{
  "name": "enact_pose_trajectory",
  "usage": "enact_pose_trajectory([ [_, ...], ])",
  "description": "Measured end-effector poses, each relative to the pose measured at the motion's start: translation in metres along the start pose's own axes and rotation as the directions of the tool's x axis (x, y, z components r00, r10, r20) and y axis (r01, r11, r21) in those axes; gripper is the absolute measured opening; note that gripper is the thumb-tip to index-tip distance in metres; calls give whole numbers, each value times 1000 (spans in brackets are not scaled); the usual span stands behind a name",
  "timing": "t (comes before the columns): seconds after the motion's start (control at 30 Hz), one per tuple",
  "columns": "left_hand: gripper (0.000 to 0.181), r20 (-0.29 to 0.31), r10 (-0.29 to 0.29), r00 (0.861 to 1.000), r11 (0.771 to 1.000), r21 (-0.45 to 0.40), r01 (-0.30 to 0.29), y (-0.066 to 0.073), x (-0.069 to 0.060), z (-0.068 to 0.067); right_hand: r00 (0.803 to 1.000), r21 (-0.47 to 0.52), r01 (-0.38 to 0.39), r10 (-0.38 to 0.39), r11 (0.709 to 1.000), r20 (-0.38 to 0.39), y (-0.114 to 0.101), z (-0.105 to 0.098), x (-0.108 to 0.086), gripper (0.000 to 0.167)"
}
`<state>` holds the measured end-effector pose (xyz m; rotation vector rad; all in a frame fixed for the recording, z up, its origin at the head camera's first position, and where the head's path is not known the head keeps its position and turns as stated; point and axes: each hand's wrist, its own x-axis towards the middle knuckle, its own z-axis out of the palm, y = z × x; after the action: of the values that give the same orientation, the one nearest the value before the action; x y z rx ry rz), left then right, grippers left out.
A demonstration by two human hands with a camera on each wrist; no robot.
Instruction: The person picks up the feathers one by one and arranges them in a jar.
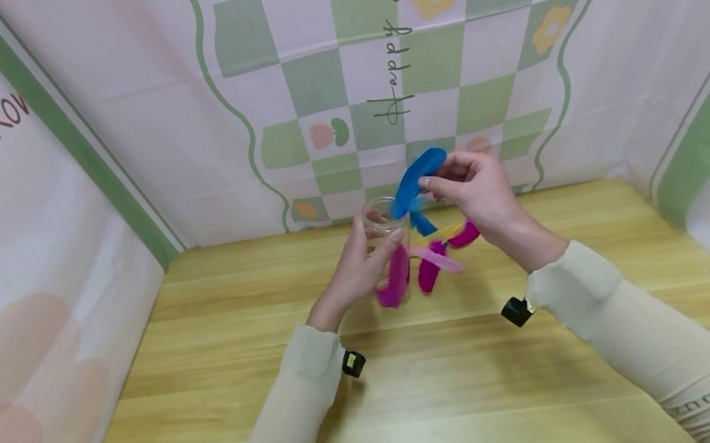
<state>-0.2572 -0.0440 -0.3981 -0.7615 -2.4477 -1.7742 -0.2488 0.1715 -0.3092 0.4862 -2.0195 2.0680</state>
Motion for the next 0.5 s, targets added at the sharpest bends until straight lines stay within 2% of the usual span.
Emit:
enact_pose_trajectory([
  [0.5,62,4,-3,1000,1000,20,3,1,0,-1,999,-12,18,-18,1000,32,4,2,-3,16],
])
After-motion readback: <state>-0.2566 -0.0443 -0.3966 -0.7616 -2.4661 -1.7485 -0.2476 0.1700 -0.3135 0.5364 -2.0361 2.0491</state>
